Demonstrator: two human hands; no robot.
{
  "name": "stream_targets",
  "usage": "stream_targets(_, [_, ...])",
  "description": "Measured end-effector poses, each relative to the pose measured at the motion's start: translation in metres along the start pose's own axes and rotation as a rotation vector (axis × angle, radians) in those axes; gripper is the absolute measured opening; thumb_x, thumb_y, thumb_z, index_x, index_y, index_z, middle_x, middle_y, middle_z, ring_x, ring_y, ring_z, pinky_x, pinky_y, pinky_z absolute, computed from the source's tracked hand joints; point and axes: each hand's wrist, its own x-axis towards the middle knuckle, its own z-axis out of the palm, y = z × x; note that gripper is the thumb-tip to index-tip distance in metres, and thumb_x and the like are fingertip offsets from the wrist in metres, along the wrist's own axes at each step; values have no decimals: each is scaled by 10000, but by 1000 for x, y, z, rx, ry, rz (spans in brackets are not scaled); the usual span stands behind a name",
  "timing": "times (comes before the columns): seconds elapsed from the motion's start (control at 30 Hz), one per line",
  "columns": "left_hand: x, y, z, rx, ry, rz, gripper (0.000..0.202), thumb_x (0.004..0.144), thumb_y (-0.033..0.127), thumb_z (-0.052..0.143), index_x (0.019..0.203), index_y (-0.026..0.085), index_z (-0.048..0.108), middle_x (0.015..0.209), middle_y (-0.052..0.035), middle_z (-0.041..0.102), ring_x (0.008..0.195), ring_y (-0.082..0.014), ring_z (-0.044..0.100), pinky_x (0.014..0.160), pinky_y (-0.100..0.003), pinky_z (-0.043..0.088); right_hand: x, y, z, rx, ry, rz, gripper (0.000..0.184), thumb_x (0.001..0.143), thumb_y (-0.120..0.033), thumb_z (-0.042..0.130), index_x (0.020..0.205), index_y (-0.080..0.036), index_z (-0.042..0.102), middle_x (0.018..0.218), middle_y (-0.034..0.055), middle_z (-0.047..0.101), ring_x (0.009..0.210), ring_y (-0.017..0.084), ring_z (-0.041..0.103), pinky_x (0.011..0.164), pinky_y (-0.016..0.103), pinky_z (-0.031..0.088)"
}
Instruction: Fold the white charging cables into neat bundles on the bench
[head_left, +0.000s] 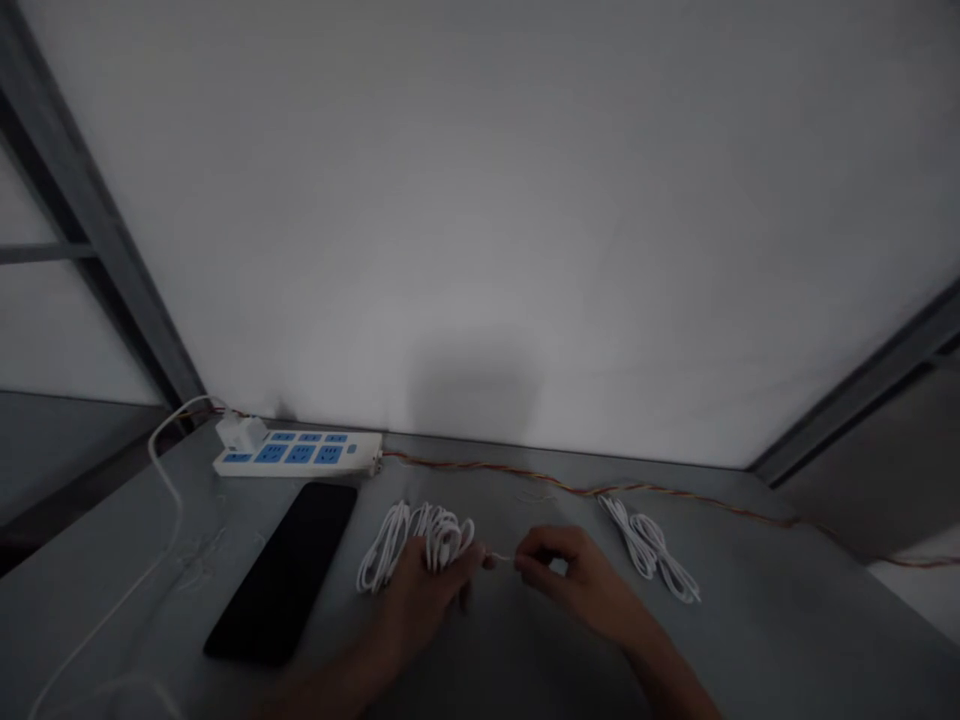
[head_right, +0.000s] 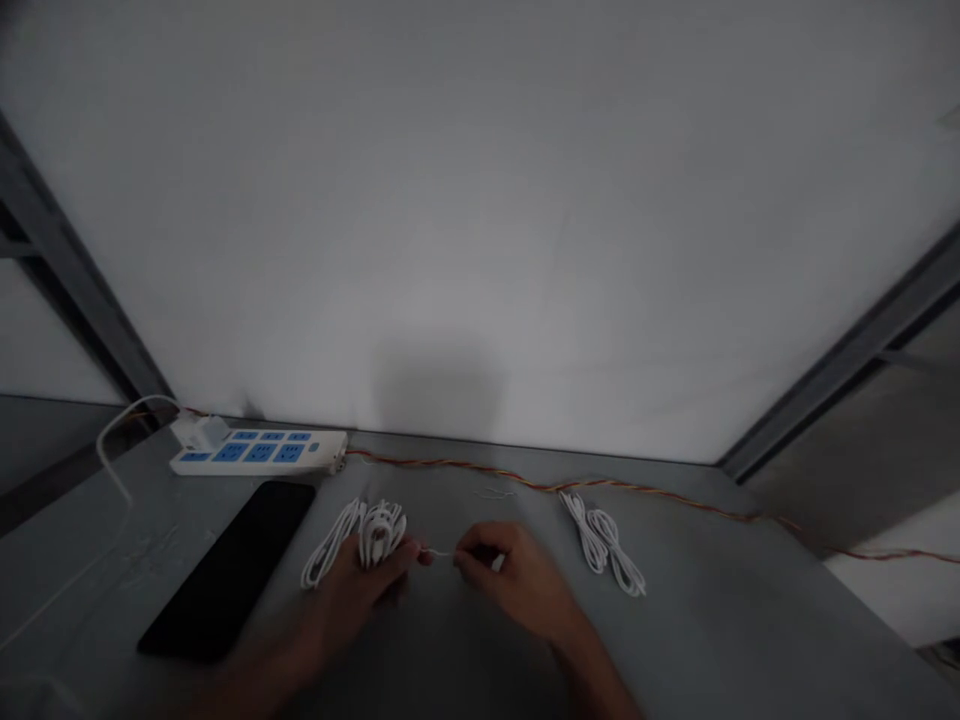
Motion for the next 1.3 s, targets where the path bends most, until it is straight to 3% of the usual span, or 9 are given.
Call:
stream_targets(0.4, [-5,2,0,90,134,57,505,791,630,572,775,157,750,480,32,482,476,-125,443,484,-227,349,0,-4,5,-118,-14,-5,174,842,-201,570,737,-177,706,675,8,680,651,149,593,628,239,427])
stream_targets(0.67, [-5,5,2,115,171,96,462,823,590,562,847,156,719,474,29,521,446,-130,478,459,-221,378,2,-2,5,-133,4,-11,184,866,-236,552,773,-191,705,708,9,698,669,160,616,623,245,441])
stream_targets(0.8, [-7,10,0,202,225,133,522,851,512,549,1240,164,569,756,-29,705,492,-152,574,501,-256,467,8,25,-10,-304,194,44,289,897,-354,500,791,-187,711,702,25,710,656,188,640,601,267,455])
stream_targets(0.9, [-9,4,-3,344,212,213,622,852,375,575,1419,187,401,1018,-82,724,820,-220,686,765,-334,535,13,48,-18,-493,302,130,339,910,-383,455,885,-181,726,816,55,737,745,221,672,681,307,490])
stream_targets(1.0, [-9,-4,-2,525,99,319,517,882,239,516,1393,216,445,1159,-93,688,1074,-240,641,927,-384,497,19,62,-18,-579,323,161,316,901,-339,464,891,-174,733,878,75,736,847,242,668,770,331,488])
stream_targets(1.1, [-8,-14,0,706,14,452,298,911,138,436,1094,228,653,1166,-75,684,1131,-220,620,968,-379,489,25,64,-14,-668,374,209,302,902,-308,478,940,-155,735,967,119,722,975,283,638,882,391,449])
stream_targets(1.17, [-6,-20,0,844,36,524,309,895,77,433,987,220,690,1309,-80,619,1198,-231,590,985,-385,492,26,62,-14,-729,440,265,314,905,-293,480,1049,-139,713,1061,159,696,1059,326,599,923,449,415])
stream_targets(1.23, [-4,-26,1,999,51,586,393,857,10,428,1085,203,683,1449,-98,507,1248,-243,561,1009,-389,486,24,59,-20,-775,507,318,344,912,-277,466,1148,-136,673,1138,178,668,1114,345,567,936,475,399])
stream_targets(1.3, [-3,-28,1,1145,35,621,468,843,-14,415,1207,177,638,1467,-121,487,1219,-241,589,1004,-376,498,16,58,-32,-805,567,361,362,919,-264,443,1190,-139,649,1173,178,652,1141,346,554,945,479,398])
